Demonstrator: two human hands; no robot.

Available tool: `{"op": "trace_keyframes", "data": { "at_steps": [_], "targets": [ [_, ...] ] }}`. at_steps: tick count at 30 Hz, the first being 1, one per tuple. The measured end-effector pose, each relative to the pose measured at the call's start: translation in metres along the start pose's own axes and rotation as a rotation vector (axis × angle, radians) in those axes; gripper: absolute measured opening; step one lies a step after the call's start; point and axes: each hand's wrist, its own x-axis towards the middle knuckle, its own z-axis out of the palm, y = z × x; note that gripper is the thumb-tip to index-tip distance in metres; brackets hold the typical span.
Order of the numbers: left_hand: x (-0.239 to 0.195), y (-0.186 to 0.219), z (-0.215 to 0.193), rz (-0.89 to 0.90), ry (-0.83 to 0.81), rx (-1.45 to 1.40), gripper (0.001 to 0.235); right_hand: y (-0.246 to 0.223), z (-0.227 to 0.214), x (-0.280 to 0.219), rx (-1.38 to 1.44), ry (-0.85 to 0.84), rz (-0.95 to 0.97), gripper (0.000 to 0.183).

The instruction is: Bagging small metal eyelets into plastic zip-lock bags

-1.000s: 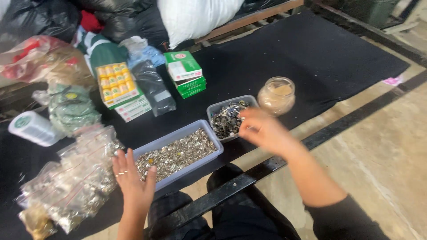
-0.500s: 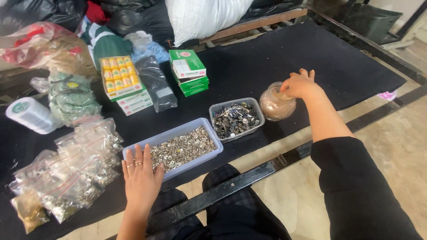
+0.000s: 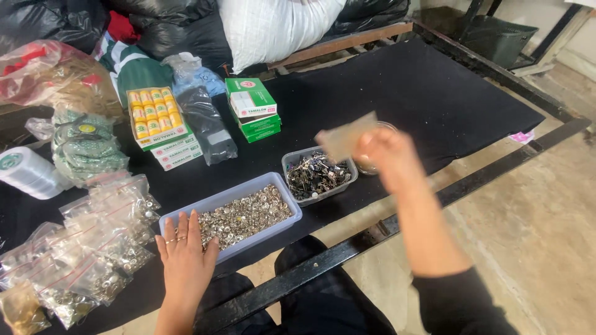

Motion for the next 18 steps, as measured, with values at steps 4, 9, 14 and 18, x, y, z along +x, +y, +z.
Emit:
{"op": "trace_keyframes", "data": {
  "at_steps": [4, 9, 14, 18],
  "targets": [
    [-0.010, 0.047, -0.029, 0.122, 0.081, -0.194, 0.088, 0.027, 0.077, -0.070, 0.540, -0.304, 0.191, 0.043],
    [-0.042, 0.112, -0.081, 0.300, -0.057, -0.788, 0.129, 0.060, 0.144, -0.146, 0.958, -0.546, 0.755, 0.040],
    [-0.053, 0.114, -0.101, 0.182, 0.037, -0.939, 0.109, 0.054, 0.156, -0.175, 1.099, -0.659, 0.910, 0.036],
    [-0.060, 0.116, -0.111, 0.240, 0.102, -1.025, 0.089, 0.071, 0.159, -0.191, 1.049, -0.671, 0.995, 0.024]
  ]
}}
